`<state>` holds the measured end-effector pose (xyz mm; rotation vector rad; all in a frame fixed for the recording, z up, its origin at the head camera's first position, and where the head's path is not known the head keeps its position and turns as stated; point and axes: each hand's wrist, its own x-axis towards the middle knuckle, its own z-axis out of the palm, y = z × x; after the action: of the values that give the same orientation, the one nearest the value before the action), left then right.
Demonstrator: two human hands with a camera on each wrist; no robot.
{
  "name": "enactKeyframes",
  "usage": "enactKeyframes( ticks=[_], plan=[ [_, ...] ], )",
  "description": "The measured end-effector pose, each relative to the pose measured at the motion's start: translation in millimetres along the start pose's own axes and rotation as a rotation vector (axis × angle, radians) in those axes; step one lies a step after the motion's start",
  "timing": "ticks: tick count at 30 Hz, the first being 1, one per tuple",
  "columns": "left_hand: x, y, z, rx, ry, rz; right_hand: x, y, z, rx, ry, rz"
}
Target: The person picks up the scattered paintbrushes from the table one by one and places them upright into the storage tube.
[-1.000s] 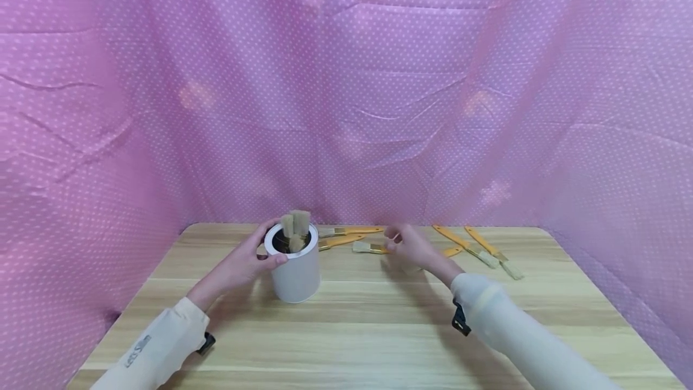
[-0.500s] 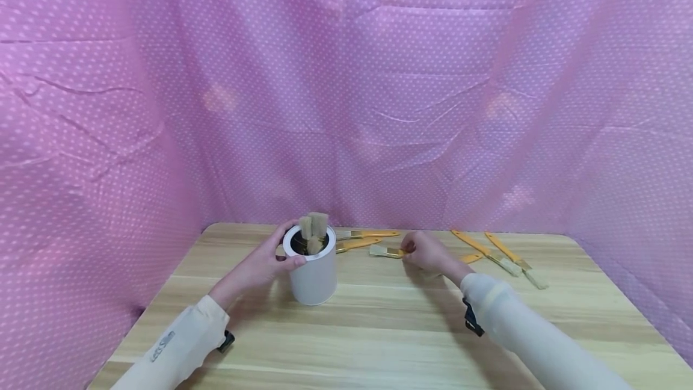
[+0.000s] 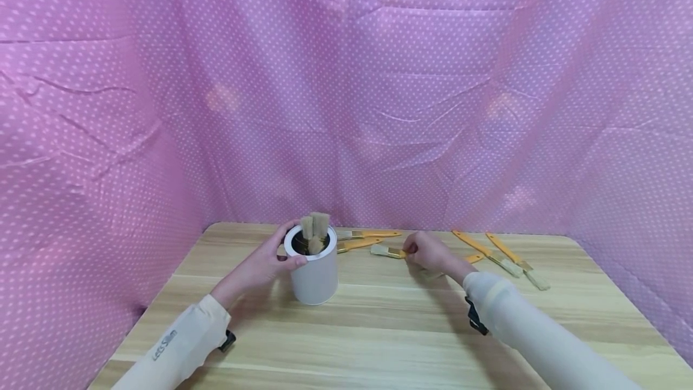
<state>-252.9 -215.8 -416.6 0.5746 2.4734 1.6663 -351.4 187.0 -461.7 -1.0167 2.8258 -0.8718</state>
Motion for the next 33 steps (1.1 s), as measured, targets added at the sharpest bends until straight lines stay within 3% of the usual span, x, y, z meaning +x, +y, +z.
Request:
enactKeyframes(
  ticks=[10,24,33],
  plan=[
    [1.6,-2.6,-1.5,-0.001,-0.008,0.016,2,0,1,0.024,0.060,-0.073],
    [2.3,-1.6,-0.9,-0.013,-0.007,0.001,9,-18,-9,0.133,0.152,-0.022],
    [1.8,0.0,-0.8,0.005,-0.003,-0.006,15,-53,-24,0.448,0.157,0.091]
  ],
)
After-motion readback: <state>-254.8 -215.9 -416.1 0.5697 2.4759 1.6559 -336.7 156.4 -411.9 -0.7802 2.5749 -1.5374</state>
